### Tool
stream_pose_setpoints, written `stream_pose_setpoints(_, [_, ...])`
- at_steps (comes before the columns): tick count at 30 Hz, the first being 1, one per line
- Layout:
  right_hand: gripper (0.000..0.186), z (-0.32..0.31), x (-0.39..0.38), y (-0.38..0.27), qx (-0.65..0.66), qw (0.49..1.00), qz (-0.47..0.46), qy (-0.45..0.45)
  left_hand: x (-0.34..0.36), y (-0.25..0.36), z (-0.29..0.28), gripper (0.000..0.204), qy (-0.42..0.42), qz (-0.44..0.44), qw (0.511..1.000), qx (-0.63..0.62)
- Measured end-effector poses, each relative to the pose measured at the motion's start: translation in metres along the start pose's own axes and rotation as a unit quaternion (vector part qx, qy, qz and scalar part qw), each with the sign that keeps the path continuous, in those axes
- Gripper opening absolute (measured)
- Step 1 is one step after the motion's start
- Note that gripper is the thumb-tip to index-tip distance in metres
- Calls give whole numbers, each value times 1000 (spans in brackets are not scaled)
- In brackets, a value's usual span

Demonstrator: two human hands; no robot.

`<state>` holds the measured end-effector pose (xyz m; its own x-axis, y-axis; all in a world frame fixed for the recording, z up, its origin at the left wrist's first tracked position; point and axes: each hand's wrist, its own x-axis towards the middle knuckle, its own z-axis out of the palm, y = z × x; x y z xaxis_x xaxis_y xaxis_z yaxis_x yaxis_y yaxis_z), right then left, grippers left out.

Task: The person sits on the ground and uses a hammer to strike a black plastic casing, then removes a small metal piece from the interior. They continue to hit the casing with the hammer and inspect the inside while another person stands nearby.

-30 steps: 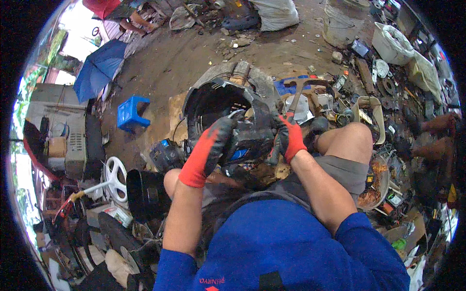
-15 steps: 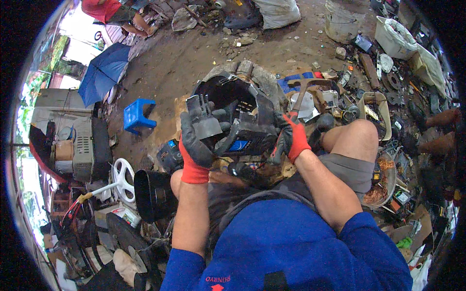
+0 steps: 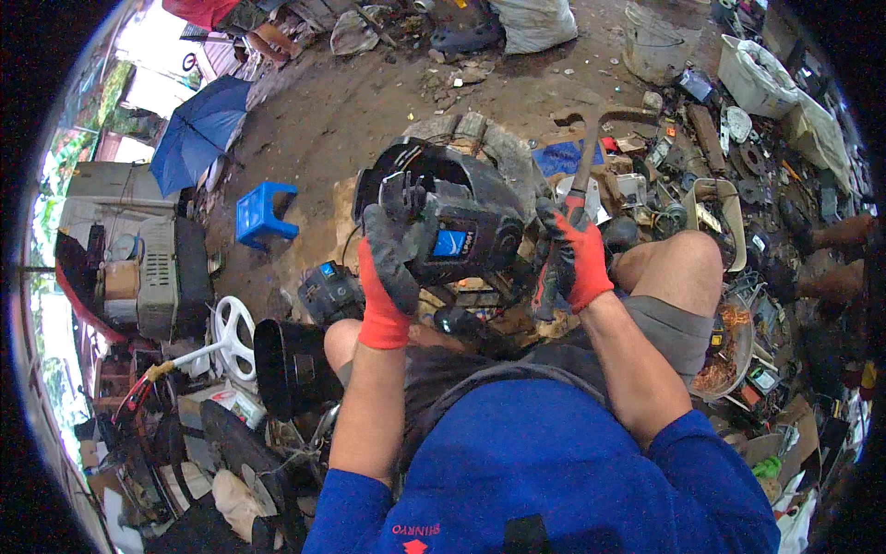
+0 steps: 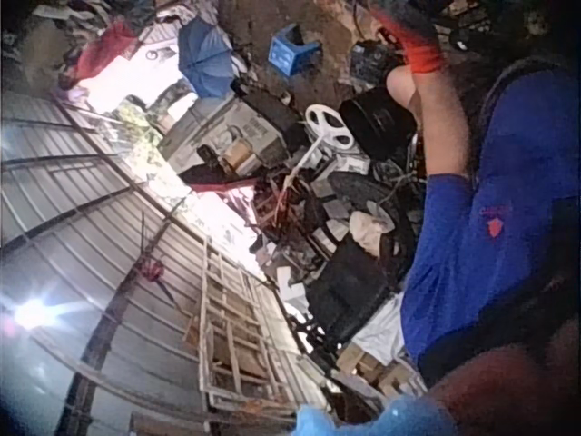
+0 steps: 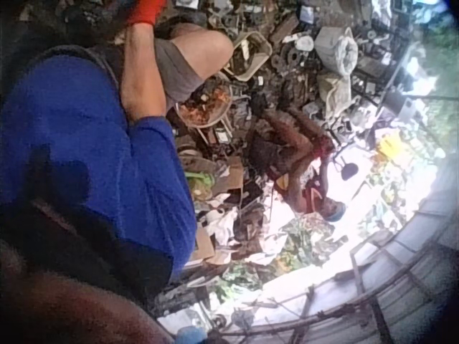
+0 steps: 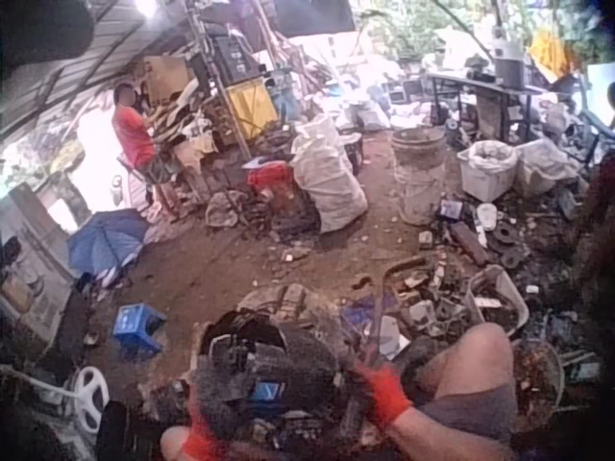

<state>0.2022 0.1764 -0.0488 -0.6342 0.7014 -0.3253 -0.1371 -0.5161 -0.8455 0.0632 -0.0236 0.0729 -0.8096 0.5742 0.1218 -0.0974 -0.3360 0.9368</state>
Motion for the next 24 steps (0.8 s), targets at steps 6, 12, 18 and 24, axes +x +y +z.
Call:
stream_pose_setpoints(6, [44, 14, -29, -31, -139, 988, -65, -14, 17, 6, 22, 46, -7, 8, 1000, 21])
stream_pose_setpoints(12, [45, 29, -45, -49, -167, 984, -64, -19, 40, -14, -4, 34, -4, 134, 948, 290])
stream_pose_setpoints(18, [40, 12, -32, -53, -186, 975, -117, -20, 34, -5, 77, 36, 17, 110, 913, 393])
stream_pose_setpoints(24, [42, 2, -35, -59, -203, 974, -100, -4, 16, -7, 76, 33, -61, 170, 920, 348])
